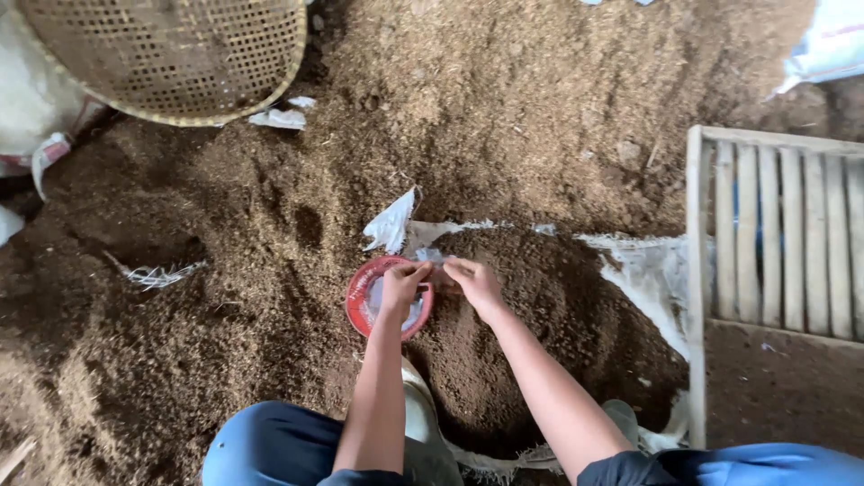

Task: Filling small plastic bags with soil and arranging them in a seedling tray for planting.

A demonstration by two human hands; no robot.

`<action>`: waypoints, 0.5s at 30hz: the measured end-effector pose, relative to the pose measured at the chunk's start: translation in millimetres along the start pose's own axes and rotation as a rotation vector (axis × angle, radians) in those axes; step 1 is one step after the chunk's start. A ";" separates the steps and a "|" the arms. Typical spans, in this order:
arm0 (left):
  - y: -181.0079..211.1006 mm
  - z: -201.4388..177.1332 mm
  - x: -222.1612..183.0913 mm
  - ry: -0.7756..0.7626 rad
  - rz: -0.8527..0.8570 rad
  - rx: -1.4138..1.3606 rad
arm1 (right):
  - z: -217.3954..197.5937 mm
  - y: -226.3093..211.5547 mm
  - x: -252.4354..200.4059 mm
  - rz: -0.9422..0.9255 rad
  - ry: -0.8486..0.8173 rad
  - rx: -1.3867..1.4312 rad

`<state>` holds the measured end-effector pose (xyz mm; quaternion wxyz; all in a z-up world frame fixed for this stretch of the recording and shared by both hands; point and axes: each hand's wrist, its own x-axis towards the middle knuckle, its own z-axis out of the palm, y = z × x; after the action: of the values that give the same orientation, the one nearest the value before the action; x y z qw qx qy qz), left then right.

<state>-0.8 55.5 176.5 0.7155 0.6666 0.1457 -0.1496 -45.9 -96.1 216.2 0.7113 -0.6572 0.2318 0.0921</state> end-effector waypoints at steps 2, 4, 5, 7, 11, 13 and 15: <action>20.7 20.7 -18.3 -0.055 -0.004 0.017 | -15.1 -14.0 -15.1 -0.029 0.067 -0.060; 30.6 39.6 -27.7 -0.111 -0.009 0.034 | -31.2 -30.2 -32.6 -0.055 0.136 -0.120; 29.9 48.6 -27.9 -0.129 -0.003 0.026 | -40.2 -39.3 -42.5 -0.074 0.143 -0.133; 31.4 66.1 -31.5 -0.160 0.003 0.019 | -58.0 -45.4 -52.5 -0.094 0.163 -0.145; 59.2 97.7 -59.6 -0.262 0.051 0.097 | -92.1 -43.7 -53.6 -0.184 0.220 -0.134; 69.8 111.4 -71.8 -0.303 0.083 0.136 | -105.0 -51.8 -59.2 -0.229 0.239 -0.156; 63.0 121.2 -78.8 -0.253 0.112 0.176 | -113.4 -58.5 -72.6 -0.191 0.216 -0.382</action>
<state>-45.8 -59.7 274.3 0.6743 0.7096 0.0032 -0.2044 -107.6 -201.2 297.9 0.5504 -0.8049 0.2216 -0.0043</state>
